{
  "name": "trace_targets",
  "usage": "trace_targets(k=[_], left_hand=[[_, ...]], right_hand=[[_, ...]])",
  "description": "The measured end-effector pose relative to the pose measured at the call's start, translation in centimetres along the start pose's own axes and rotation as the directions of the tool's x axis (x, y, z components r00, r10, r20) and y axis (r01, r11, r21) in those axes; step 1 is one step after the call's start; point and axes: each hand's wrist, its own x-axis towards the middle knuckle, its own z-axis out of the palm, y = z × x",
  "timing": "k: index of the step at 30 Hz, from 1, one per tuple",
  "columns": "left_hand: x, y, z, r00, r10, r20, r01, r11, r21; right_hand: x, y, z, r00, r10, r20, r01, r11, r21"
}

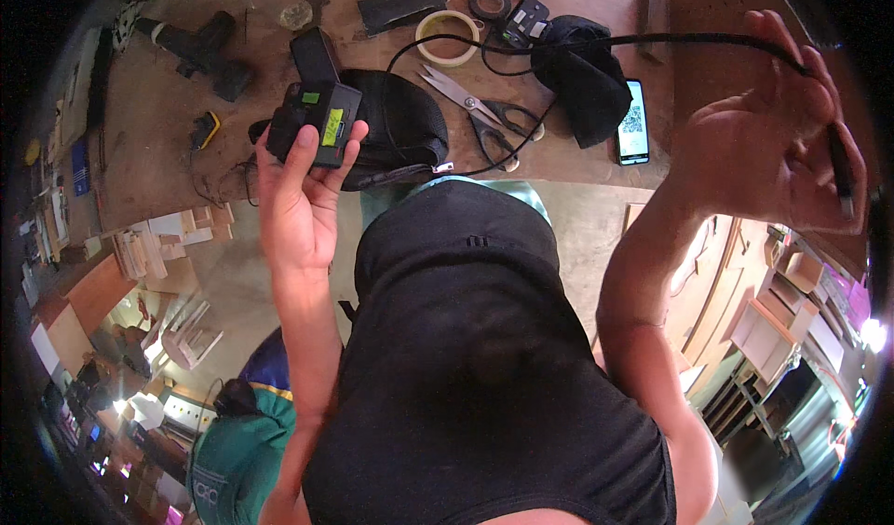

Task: The person manipulates a small black electronic device, repeatedly opening and closing its casing, adjusting internal components, and handling a cable. The person also uses scissors to cut a cable segment.

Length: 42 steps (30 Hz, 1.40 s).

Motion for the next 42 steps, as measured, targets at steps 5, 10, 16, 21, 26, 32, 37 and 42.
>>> trace_targets(k=[5,10,16,21,26,32,37,42], left_hand=[[0.5,-0.1,-0.9,1.000,-0.019,-0.003,0.019,0.998,-0.065],[0.7,0.4,0.2,1.000,-0.009,0.021,0.009,1.000,-0.024],[0.2,0.5,1.7,0.998,0.043,0.043,-0.043,0.999,0.001],[0.0,0.0,1.5,0.995,0.098,0.011,-0.098,0.994,0.057],[-0.7,-0.2,2.5,0.997,0.073,-0.024,-0.071,0.995,0.075],[-0.6,-0.9,2.5,0.996,0.081,-0.025,-0.077,0.988,0.137],[-0.5,-1.6,2.3,0.996,0.072,-0.045,-0.062,0.979,0.194],[-0.3,-2.6,1.7,0.995,0.055,-0.080,-0.039,0.980,0.197]], right_hand=[[3.5,-0.6,0.2,0.999,0.017,0.031,-0.019,0.998,0.059],[4.0,-4.3,1.7,0.896,0.178,0.406,-0.168,0.984,-0.060],[-6.7,-8.0,4.4,0.428,0.269,0.863,-0.558,0.830,0.017],[-9.3,-9.0,5.1,0.411,0.320,0.854,-0.524,0.849,-0.065],[-10.5,-8.6,4.6,0.405,0.282,0.870,-0.413,0.905,-0.102],[-11.1,-8.4,4.2,0.378,0.257,0.889,-0.357,0.927,-0.117],[-11.7,-8.3,3.9,0.356,0.292,0.888,-0.359,0.920,-0.159],[-13.2,-8.6,3.7,0.291,0.391,0.873,-0.450,0.861,-0.236]])
